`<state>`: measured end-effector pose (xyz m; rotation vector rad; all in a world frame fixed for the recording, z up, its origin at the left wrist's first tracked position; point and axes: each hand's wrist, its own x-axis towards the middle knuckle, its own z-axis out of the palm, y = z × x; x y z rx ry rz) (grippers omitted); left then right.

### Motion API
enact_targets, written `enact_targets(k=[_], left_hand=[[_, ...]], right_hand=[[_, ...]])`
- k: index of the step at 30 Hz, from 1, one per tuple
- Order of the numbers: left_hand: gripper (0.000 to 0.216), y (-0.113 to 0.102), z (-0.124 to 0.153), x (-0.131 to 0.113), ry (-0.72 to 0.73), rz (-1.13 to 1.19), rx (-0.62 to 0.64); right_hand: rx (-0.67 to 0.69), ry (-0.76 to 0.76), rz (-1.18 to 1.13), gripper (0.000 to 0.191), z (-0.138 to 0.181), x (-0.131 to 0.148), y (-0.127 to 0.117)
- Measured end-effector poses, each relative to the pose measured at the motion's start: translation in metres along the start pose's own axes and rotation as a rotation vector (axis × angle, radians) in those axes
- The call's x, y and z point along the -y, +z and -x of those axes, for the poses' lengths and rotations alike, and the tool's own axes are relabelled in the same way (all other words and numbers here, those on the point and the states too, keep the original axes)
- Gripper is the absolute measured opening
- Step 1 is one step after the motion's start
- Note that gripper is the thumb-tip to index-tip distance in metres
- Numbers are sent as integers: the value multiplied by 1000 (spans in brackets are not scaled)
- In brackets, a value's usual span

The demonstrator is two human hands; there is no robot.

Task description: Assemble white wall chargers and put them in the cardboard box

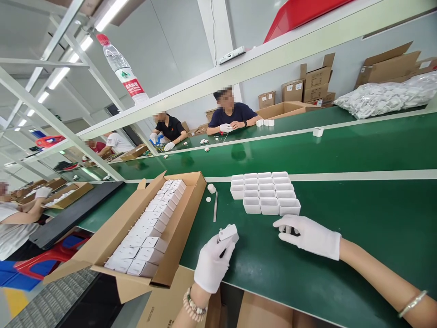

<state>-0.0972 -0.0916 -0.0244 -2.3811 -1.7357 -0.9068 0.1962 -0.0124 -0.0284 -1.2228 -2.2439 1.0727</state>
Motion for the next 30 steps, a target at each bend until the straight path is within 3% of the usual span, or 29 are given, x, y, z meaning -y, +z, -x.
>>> enact_targets(k=[9,17,22,25,30], left_hand=[[24,-2,-10,1,-4,153,-3],[40,-22,-20,-11,113,59,-268],[31,2,-5,-6,78,45,-72],[27,16,2,0,80,13,-60],[20,0,-7,0,26,48,-112]], right_hand=[[-2,-9,16,38,0,-4,4],[9,-11,43,39,1,-1,1],[8,-15,64,37,1,1,1],[8,-15,70,36,0,3,2],[7,-11,76,37,0,5,1]])
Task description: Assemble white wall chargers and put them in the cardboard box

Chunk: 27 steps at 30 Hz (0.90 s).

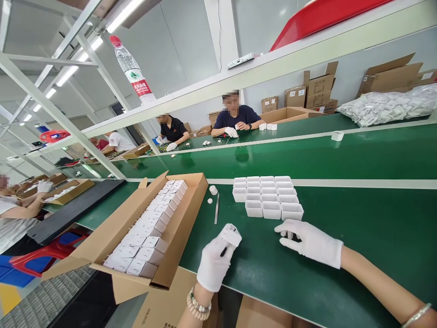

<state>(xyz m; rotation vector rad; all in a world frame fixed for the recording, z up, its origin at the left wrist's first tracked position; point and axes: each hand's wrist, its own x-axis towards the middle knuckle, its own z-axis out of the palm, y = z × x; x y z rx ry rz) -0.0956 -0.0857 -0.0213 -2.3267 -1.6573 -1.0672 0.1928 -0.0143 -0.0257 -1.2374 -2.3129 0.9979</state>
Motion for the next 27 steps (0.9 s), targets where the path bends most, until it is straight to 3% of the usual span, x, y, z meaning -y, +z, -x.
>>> enact_targets(k=[5,6,8,12,16,18,22,27], left_hand=[[27,-36,-25,-12,101,-137,-264],[26,-37,-27,-13,115,-158,-270],[25,-31,-24,-12,121,-130,-158],[29,-3,-5,0,45,4,204],[24,2,2,7,-233,249,197],[22,-4,-3,2,-490,529,114],[48,-19,-22,-27,-1005,1242,-23],[53,-27,-39,-64,-1225,1641,29]], right_hand=[[6,-1,2,39,1,-3,1],[6,0,4,40,1,-3,1],[0,3,8,39,1,-3,1],[-4,-8,10,35,0,-2,1],[-11,-12,5,35,0,-1,1],[-16,-4,-3,36,0,-3,2],[-5,-1,-27,36,-2,-8,6],[1,-18,-57,37,-2,-14,8]])
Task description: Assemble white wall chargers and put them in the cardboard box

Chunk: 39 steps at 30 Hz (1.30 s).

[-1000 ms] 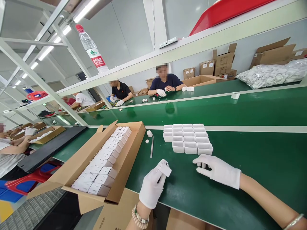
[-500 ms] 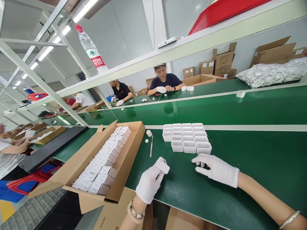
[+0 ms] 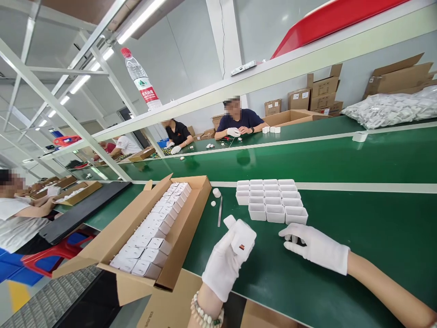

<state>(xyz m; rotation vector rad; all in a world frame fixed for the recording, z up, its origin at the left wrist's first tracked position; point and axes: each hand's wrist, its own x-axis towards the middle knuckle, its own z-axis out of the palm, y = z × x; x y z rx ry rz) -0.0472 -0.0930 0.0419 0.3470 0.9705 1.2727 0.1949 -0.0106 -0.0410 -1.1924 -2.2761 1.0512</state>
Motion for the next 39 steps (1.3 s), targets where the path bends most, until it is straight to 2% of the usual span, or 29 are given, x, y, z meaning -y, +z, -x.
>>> enact_targets(k=[3,8,17,19,22,24,25,27,29,31,33,35,37,39], left_hand=[[43,8,2,3,-59,32,79],[33,9,4,6,-69,23,177],[25,8,6,4,50,-114,364],[26,8,6,4,155,-233,370],[26,15,2,9,404,-590,358],[22,25,-3,12,548,-880,419],[21,30,-6,13,603,-1014,489],[28,41,-11,6,676,-1241,684],[39,47,-15,-11,691,-1415,887],[43,50,-20,-33,681,-1530,1025],[32,52,-26,-53,744,-1517,972],[25,59,-32,-63,840,-1524,892],[23,70,-39,-60,887,-1562,925],[23,79,-48,-48,876,-1591,1023]], right_hand=[[3,-4,-8,37,0,-1,-1],[-8,-10,-20,36,1,1,-2],[-18,13,-79,39,1,8,-7],[51,16,-343,50,4,18,-9],[235,-105,-977,80,11,43,-6],[265,-164,-1135,91,15,60,0],[243,-147,-1140,88,16,66,3],[129,-66,-1118,69,15,72,9],[37,-19,-1105,52,11,70,11],[-12,-29,-1116,45,7,64,9],[-32,-46,-1155,39,3,59,7],[-48,-81,-1105,35,0,55,6],[-63,-133,-982,32,-2,51,7],[-93,-161,-880,29,-5,48,10]])
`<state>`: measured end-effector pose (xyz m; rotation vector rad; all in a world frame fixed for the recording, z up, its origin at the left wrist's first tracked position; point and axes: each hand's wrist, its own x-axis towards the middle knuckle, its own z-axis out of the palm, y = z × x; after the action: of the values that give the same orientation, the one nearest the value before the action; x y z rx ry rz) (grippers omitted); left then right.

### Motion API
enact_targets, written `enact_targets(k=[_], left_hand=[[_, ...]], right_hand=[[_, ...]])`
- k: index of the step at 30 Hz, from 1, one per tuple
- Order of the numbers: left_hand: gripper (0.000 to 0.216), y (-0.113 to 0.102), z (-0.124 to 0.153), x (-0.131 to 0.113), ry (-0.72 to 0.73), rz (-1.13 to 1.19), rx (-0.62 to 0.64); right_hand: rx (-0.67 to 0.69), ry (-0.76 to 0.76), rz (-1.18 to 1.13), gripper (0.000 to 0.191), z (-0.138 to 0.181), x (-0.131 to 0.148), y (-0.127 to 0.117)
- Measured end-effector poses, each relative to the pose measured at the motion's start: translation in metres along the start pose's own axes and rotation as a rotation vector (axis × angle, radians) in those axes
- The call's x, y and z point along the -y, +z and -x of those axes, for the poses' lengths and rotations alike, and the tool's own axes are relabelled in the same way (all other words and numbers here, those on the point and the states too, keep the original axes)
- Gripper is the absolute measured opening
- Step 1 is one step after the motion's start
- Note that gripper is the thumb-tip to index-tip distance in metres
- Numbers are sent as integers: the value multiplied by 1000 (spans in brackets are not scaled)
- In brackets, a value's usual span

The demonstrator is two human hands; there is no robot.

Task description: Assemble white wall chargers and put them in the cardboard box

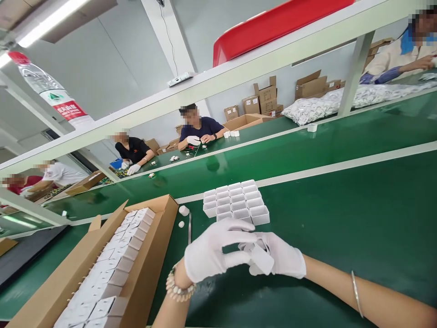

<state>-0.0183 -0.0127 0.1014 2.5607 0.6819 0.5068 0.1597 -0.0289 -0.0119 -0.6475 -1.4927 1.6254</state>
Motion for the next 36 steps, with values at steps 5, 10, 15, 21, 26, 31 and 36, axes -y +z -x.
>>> enact_targets(k=[5,10,15,21,26,31,36], left_hand=[[15,36,-9,21,1,-6,-89],[15,60,2,35,-188,-68,-234],[23,63,0,37,-201,-318,-197],[44,67,-1,51,-346,-231,-78],[45,73,-1,53,-229,-189,-69],[42,75,1,51,-28,-425,-134],[46,80,1,52,71,-624,-284]], right_hand=[[-84,-10,80,28,-1,-16,-1],[-265,-76,289,28,0,-25,2],[-321,-152,528,25,0,-26,1],[-375,-37,563,23,1,-20,-2],[-131,-16,452,59,2,-13,-6],[-49,-8,493,58,2,-17,-8],[-102,22,515,36,1,-19,-4]])
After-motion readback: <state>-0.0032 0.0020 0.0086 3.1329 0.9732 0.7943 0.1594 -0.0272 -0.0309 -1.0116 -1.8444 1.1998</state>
